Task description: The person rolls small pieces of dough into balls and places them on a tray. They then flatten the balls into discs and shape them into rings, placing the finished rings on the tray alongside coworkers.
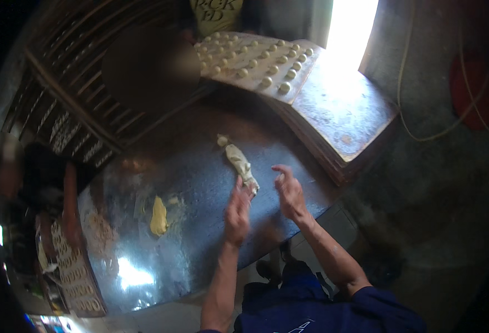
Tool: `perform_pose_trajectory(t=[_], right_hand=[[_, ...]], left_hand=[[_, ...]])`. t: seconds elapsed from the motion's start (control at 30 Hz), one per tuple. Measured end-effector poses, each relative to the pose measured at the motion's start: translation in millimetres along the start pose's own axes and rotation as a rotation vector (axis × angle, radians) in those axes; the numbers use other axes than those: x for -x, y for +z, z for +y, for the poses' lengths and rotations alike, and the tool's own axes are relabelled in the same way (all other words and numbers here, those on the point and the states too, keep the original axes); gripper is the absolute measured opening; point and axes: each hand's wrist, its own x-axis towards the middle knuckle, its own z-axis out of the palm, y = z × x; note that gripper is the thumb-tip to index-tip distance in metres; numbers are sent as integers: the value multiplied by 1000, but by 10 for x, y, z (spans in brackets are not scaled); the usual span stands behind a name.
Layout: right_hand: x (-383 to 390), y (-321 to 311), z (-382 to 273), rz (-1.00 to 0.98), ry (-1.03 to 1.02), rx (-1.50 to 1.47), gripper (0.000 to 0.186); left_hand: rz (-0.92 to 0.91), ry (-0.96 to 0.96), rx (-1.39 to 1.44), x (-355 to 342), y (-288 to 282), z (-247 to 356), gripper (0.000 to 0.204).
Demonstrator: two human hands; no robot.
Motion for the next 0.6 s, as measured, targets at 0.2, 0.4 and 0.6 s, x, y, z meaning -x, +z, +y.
perform_pose_trajectory(t=[0.2,0.4,0.6], right_hand=[[550,-787,535,-339,-513,835,39],[493,-364,713,-561,-306,580,25],[-221,-609,901,-397,-271,850,26]], left_hand=[[-145,-62,-1401,999,186,-114,39],[62,42,-1089,735,610,-410,13],[-15,-190,-1398,398,402,-343,15]])
